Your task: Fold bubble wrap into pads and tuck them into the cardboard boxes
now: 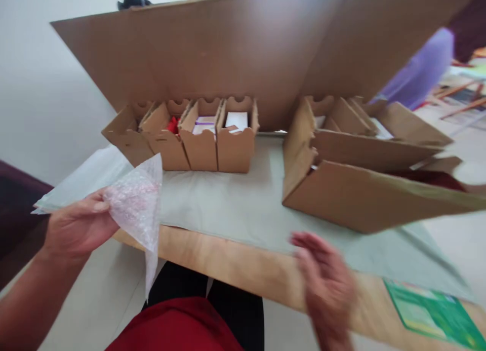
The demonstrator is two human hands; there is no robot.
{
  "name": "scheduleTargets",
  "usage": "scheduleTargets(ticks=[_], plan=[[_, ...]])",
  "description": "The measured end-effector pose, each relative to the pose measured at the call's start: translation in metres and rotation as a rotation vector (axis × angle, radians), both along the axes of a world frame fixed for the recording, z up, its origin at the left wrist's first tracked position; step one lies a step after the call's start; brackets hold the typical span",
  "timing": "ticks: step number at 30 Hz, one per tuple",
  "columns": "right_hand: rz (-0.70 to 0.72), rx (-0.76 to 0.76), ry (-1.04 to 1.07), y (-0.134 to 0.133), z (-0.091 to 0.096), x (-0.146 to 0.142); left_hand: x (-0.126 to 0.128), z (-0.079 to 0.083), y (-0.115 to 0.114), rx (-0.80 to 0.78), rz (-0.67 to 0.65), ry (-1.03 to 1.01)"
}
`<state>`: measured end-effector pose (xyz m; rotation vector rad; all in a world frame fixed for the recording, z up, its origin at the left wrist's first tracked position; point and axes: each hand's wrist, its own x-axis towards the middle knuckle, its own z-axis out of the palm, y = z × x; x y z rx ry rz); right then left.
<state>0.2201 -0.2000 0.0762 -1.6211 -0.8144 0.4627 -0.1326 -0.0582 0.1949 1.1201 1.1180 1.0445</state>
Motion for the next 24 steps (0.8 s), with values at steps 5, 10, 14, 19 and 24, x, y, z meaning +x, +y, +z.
scheduleTargets(ticks=[5, 10, 14, 19, 24], plan=[[0.499, 0.022, 0.664, 0.001, -0.019, -0.069, 0.084, -0.005, -0.022, -0.053, -0.223, -0.086], [0.474, 0.217, 0.640, 0.020, -0.022, -0.055, 0.094, -0.011, -0.029, -0.186, -0.330, -0.050], [0.489, 0.248, 0.552, 0.033, -0.011, -0.036, 0.077, -0.031, -0.010, -0.174, -0.287, -0.093], [0.508, 0.031, 0.465, 0.035, -0.015, -0.046, 0.072, -0.069, 0.046, 0.019, -0.246, 0.234], [0.230, -0.059, 0.139, 0.024, -0.032, -0.043, 0.084, -0.099, 0.088, 0.314, -0.160, 0.737]])
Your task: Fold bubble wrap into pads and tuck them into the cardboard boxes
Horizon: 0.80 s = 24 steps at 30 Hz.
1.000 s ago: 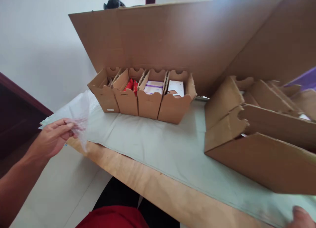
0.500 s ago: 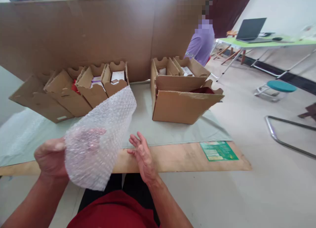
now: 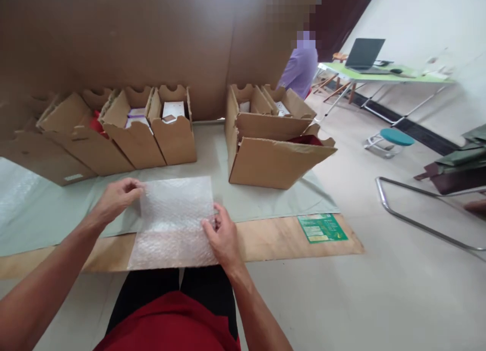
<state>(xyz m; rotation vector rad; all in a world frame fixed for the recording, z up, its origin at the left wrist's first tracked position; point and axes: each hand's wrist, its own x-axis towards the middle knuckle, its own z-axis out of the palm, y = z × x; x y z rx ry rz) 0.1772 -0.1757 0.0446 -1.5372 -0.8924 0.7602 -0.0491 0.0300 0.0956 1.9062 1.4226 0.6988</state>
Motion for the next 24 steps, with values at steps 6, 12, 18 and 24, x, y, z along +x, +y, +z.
scheduleTargets(ticks=[6, 12, 18, 24], plan=[[-0.256, 0.102, -0.466, -0.009, 0.010, 0.023, -0.001, -0.025, -0.029, 0.295, -0.104, 0.131], [0.301, 0.065, -0.800, 0.039, 0.010, -0.011, 0.023, -0.046, -0.068, 0.357, -0.611, 0.231], [0.464, -0.092, -1.097, 0.031, -0.003, -0.005, 0.000, -0.055, -0.062, 0.363, -0.668, 0.456], [0.381, 0.094, -1.080, -0.052, 0.011, 0.033, -0.063, -0.040, -0.089, 0.451, -0.696, 0.337]])
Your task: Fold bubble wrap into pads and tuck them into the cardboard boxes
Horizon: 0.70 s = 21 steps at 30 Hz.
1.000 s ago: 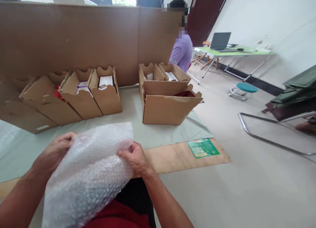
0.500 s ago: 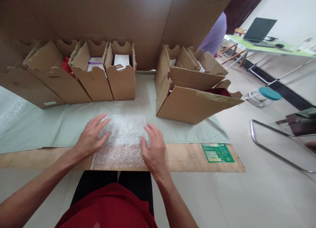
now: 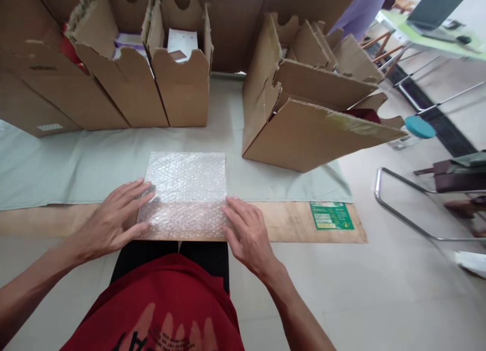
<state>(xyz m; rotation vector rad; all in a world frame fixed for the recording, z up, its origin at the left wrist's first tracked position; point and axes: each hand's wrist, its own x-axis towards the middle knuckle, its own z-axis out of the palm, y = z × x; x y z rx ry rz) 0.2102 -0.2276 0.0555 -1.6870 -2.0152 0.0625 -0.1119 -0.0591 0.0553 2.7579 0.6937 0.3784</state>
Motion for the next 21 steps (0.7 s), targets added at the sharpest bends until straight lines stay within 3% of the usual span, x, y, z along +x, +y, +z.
scheduleTargets(ticks=[5, 12, 17, 21], plan=[[0.138, -0.150, -0.066, -0.019, 0.004, -0.006, -0.018, 0.000, -0.020, 0.026, -0.133, 0.032], [0.157, -0.003, 0.042, -0.005, -0.001, -0.011, -0.009, -0.004, -0.020, 0.121, -0.103, 0.000], [0.187, 0.024, 0.343, -0.008, 0.013, -0.007, -0.006, -0.004, -0.018, 0.088, -0.118, -0.132], [0.044, -0.090, 0.657, -0.008, 0.026, 0.002, 0.003, 0.003, -0.016, -0.061, -0.124, -0.345]])
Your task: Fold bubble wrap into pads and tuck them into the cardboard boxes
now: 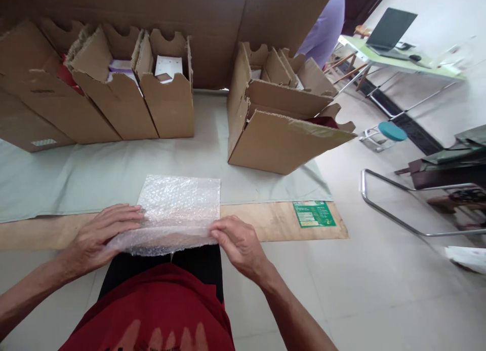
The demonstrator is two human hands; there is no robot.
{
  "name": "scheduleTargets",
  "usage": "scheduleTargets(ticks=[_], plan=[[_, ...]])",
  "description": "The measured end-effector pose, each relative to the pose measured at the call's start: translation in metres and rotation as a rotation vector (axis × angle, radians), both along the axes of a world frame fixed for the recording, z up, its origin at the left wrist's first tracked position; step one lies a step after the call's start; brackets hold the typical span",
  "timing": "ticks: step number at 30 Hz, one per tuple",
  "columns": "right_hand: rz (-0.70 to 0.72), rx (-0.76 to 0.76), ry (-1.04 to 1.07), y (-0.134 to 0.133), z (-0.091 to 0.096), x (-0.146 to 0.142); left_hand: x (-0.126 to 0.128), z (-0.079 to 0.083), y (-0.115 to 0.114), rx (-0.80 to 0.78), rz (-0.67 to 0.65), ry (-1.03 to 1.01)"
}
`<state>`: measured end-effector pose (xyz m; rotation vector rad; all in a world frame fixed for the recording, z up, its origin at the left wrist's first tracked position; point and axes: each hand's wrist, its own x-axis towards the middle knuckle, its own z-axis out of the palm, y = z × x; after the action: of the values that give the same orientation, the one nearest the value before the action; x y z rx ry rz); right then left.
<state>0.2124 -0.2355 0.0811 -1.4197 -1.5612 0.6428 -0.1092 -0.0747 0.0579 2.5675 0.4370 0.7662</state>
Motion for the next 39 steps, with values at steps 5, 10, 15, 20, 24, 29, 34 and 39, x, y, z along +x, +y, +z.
scheduleTargets(ticks=[5, 10, 15, 20, 24, 29, 34, 39], plan=[[0.054, -0.121, 0.298, 0.000, -0.003, 0.008, 0.015, 0.014, 0.002, -0.394, 0.327, 0.057], [-0.193, -0.217, 0.230, 0.012, -0.016, -0.004, 0.029, 0.021, 0.011, -0.641, 0.510, 0.153], [-0.375, -0.196, -0.003, 0.038, -0.031, -0.009, 0.043, 0.026, 0.022, -0.495, 0.559, 0.257], [-0.369, -0.174, -0.359, 0.044, -0.035, -0.008, 0.051, 0.021, 0.032, -0.315, 0.531, 0.435], [-0.306, -0.214, -0.428, 0.044, -0.024, 0.004, 0.048, 0.017, 0.039, -0.256, 0.540, 0.433], [-0.358, -0.190, -0.391, 0.063, -0.015, 0.026, 0.047, 0.022, 0.044, -0.269, 0.610, 0.521], [-0.250, -0.339, -0.420, 0.086, -0.012, 0.028, 0.053, 0.026, 0.036, -0.307, 0.545, 0.637], [-0.132, -0.312, -0.153, 0.056, 0.000, 0.016, 0.063, 0.036, 0.048, -0.108, 0.442, 0.638]])
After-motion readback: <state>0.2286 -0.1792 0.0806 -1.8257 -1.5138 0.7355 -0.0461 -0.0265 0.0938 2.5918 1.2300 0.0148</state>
